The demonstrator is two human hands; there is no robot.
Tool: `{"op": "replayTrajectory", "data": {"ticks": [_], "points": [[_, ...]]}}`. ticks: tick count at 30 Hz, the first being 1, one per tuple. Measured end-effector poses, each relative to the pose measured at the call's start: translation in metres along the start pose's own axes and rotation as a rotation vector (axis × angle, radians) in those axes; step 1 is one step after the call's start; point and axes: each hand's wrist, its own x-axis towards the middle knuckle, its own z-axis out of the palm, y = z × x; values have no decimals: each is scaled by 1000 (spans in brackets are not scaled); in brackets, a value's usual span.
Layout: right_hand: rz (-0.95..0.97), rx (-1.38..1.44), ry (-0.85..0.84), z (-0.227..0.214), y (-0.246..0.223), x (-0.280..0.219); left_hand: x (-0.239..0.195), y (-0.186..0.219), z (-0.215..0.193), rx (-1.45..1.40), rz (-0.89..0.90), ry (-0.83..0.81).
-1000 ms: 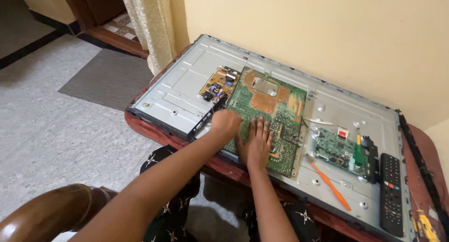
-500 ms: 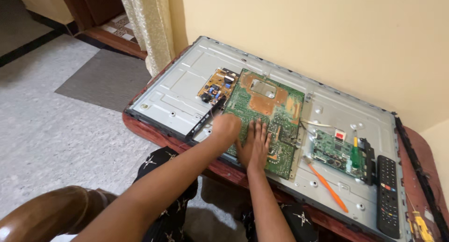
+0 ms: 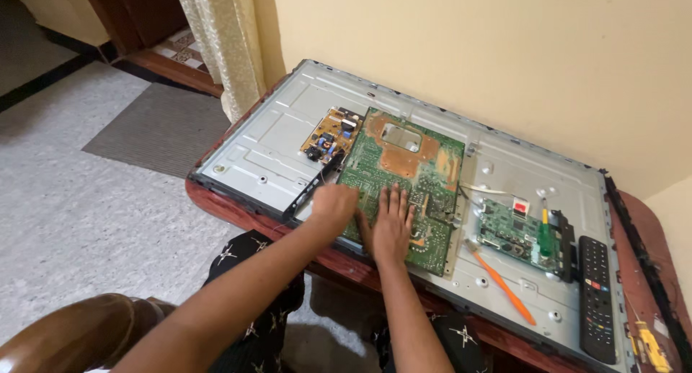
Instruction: The person wipes a large green circuit board with a cloth, then flips it over and continues wiping the other side. The person also briefly touches a smaller circuit board nearby.
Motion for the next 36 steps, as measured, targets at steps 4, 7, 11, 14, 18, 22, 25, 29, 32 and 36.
{"op": "replayTrajectory", "data": {"ticks": [4, 7, 11, 14, 18, 22, 25, 29, 32, 36], "points": [[0, -8, -5, 4, 0, 4, 7, -6, -17, -22, 103, 30], [1, -7, -4, 8, 2, 2, 30, -2, -21, -12, 135, 0], [-10, -5, 18, 11, 4, 0, 60, -4, -21, 36, 241, -64], [-26, 16, 34, 12, 6, 0, 84, -16, -22, -124, 115, -533], [-24, -5, 46, 12, 5, 1, 100, -46, -9, -902, -104, -850], [-13, 24, 27, 8, 2, 2, 90, -67, 16, -1227, -25, -732], [-8, -15, 3, 4, 1, 2, 71, -69, 29, -1221, 33, -509], [9, -38, -22, 3, 0, 2, 49, -58, 28, -1105, -103, -242], [3, -29, -13, 3, 0, 2, 39, -43, 24, -1012, -100, -9], [-8, -17, -4, 4, 0, 2, 30, -30, 25, -1232, -87, 109]]}}
